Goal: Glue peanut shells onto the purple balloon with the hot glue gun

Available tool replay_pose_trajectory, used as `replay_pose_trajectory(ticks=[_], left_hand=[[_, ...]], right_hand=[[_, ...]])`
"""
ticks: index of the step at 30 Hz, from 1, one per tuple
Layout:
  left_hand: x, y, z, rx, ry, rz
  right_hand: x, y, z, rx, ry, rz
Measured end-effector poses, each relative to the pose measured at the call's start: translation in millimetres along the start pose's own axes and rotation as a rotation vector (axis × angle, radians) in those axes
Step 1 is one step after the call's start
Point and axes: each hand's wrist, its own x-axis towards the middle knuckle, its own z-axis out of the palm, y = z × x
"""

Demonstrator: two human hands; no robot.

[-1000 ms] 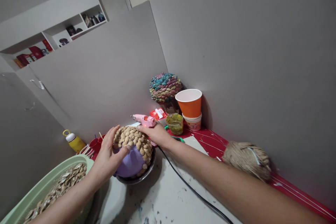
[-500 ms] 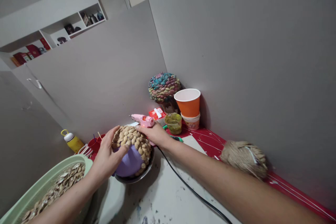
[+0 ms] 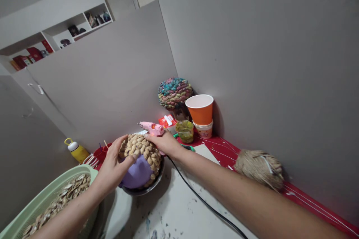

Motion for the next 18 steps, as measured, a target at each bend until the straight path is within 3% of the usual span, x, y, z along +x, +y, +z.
replay_pose_trajectory(ticks=[10, 18], left_hand=[[-3.7, -11.9, -4.2, -0.156, 0.009, -0.025], [-1.2, -15.2, 0.1, -0.215, -0.037, -0.034]], right_hand=[[-2.2, -6.7, -1.8, 0.033, -0.023, -0.033], [-11.2, -23.5, -2.4, 0.017, -0.179, -0.105]])
